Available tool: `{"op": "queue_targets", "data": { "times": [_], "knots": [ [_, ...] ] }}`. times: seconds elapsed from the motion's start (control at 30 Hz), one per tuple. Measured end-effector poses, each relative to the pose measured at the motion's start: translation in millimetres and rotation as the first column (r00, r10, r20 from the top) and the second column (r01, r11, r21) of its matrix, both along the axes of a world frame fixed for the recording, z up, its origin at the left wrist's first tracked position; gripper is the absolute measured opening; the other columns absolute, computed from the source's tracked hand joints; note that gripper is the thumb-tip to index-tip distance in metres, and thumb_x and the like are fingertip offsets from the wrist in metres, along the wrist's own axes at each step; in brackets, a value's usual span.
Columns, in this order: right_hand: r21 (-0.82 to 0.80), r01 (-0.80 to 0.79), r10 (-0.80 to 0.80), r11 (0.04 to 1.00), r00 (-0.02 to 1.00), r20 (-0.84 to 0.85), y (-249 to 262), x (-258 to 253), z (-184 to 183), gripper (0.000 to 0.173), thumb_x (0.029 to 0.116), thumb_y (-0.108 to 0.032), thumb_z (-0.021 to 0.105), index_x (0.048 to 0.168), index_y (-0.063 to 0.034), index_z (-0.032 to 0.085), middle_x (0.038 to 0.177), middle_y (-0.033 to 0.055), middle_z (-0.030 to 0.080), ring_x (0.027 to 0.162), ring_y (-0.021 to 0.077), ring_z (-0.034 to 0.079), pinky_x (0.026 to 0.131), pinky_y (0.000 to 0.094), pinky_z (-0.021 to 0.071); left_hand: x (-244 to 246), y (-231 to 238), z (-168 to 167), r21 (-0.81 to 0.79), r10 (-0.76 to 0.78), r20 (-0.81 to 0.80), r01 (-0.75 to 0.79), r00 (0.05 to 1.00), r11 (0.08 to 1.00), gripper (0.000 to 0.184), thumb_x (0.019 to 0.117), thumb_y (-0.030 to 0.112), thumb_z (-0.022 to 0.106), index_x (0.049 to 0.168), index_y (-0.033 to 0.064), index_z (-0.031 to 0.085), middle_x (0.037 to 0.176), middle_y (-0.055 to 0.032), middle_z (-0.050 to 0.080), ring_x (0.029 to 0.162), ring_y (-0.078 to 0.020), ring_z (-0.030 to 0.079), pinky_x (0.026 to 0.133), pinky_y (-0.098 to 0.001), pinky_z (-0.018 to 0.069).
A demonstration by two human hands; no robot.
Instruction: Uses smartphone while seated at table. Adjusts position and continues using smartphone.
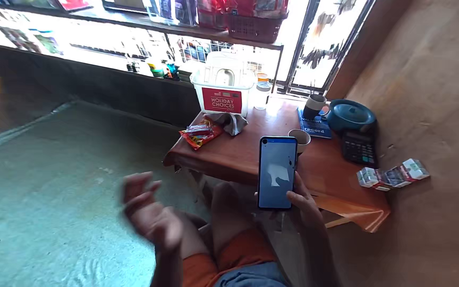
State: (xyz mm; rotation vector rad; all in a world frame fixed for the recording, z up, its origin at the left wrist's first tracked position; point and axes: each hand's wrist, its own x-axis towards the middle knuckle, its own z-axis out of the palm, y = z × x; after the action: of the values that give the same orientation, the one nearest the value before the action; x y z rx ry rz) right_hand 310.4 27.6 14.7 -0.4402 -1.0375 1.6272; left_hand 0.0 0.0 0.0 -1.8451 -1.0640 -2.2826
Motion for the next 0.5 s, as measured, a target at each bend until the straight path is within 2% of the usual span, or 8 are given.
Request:
{"op": "queue_targets", "data": {
  "times": [0.07, 0.1, 0.13, 0.23, 0.3, 0.37, 0.4, 0.5],
  "knots": [
    [-0.004, 0.002, -0.002, 1.0, 1.0, 0.018, -0.2, 1.0, -1.0, 0.066, 0.0874, -0.028, 0.078, 0.141, -0.0139, 0.043, 0.117, 0.0165, 0.071, 0.093, 0.031, 0.075, 0.061, 0.0408, 0.0651, 25.6, 19.6, -60.6, -0.295, -0.096, -0.027, 0.084, 0.995, 0.952, 0.045, 0.1012, 0.049, 0.053, 0.131, 0.0154, 0.059, 0.152, -0.0044, 0.047, 0.138, -0.0182, 0.047, 0.108, -0.0385, 0.0464],
    [0.0, -0.002, 0.002, 1.0, 1.0, 0.016, 0.5, 0.9, -1.6, 0.065, 0.0872, -0.026, 0.078, 0.141, -0.0139, 0.043, 0.117, 0.0168, 0.071, 0.093, 0.0313, 0.075, 0.06, 0.0409, 0.0651, 40.3, 29.6, -82.9, -0.389, -0.124, -0.056, 0.092, 0.991, 0.916, 0.043, 0.0994, 0.035, 0.056, 0.126, 0.0024, 0.061, 0.147, -0.0162, 0.051, 0.134, -0.0242, 0.051, 0.107, -0.0407, 0.0469],
    [0.004, -0.006, 0.006, 1.0, 1.0, 0.009, 0.5, 0.6, -2.6, 0.064, 0.0877, -0.023, 0.077, 0.141, -0.0136, 0.043, 0.117, 0.0172, 0.071, 0.092, 0.0318, 0.075, 0.06, 0.0411, 0.065, 53.5, 37.7, -103.2, -0.466, -0.142, -0.146, 0.059, 0.979, 0.883, 0.037, 0.0969, 0.025, 0.056, 0.121, -0.0022, 0.065, 0.141, -0.0215, 0.056, 0.132, -0.0294, 0.053, 0.108, -0.0453, 0.046],
    [0.019, 0.001, -0.002, 1.0, 1.0, 0.02, -0.5, 0.1, -3.8, 0.062, 0.0885, -0.018, 0.074, 0.142, -0.0144, 0.042, 0.118, 0.0156, 0.071, 0.093, 0.0305, 0.075, 0.061, 0.0406, 0.065, 84.1, 48.7, -152.6, -0.646, -0.347, -0.444, -0.027, 0.826, 0.763, 0.03, 0.0975, 0.025, 0.057, 0.117, 0.0085, 0.074, 0.138, -0.0141, 0.063, 0.135, -0.0344, 0.053, 0.112, -0.057, 0.0403],
    [0.032, 0.008, -0.009, 0.999, 1.0, 0.02, -1.8, -0.4, -3.4, 0.062, 0.0886, -0.016, 0.072, 0.143, -0.0134, 0.042, 0.119, 0.0152, 0.071, 0.096, 0.03, 0.075, 0.062, 0.0412, 0.0652, 99.8, 49.4, -173.2, -0.778, -0.552, -0.484, -0.045, 0.68, 0.626, 0.034, 0.1005, 0.03, 0.056, 0.122, 0.0106, 0.072, 0.138, -0.0124, 0.063, 0.135, -0.0336, 0.053, 0.115, -0.0576, 0.0356],
    [0.045, 0.003, -0.003, 0.999, 1.0, 0.012, -3.0, -0.7, -3.3, 0.062, 0.0884, -0.013, 0.071, 0.143, -0.0139, 0.042, 0.12, 0.0149, 0.07, 0.097, 0.0295, 0.074, 0.064, 0.0413, 0.0651, 110.8, 48.2, -194.7, -0.872, -0.691, -0.451, -0.115, 0.566, 0.475, 0.04, 0.1036, 0.035, 0.049, 0.128, 0.0114, 0.07, 0.138, -0.0099, 0.064, 0.138, -0.0281, 0.051, 0.122, -0.0528, 0.0246],
    [0.05, 0.0, 0.0, 0.999, 1.0, 0.008, -3.9, -0.9, -3.5, 0.061, 0.0884, -0.011, 0.07, 0.143, -0.0138, 0.043, 0.12, 0.0152, 0.07, 0.098, 0.0295, 0.074, 0.064, 0.0411, 0.0651, 114.7, 46.3, -200.4, -0.877, -0.707, -0.466, -0.17, 0.531, 0.45, 0.042, 0.1045, 0.038, 0.045, 0.128, 0.0129, 0.07, 0.14, -0.0079, 0.063, 0.141, -0.0256, 0.047, 0.125, -0.0503, 0.0199],
    [0.067, -0.013, 0.013, 0.998, 1.0, -0.004, -4.8, -0.5, -4.0, 0.06, 0.0882, -0.009, 0.07, 0.142, -0.0145, 0.046, 0.121, 0.015, 0.07, 0.1, 0.0294, 0.074, 0.067, 0.0419, 0.0652, 115.8, 44.7, -204.0, -0.87, -0.668, -0.47, -0.175, 0.577, 0.46, 0.039, 0.1049, 0.036, 0.046, 0.124, 0.0134, 0.072, 0.137, -0.0063, 0.065, 0.141, -0.0236, 0.048, 0.125, -0.0465, 0.0206]
  ]
}}
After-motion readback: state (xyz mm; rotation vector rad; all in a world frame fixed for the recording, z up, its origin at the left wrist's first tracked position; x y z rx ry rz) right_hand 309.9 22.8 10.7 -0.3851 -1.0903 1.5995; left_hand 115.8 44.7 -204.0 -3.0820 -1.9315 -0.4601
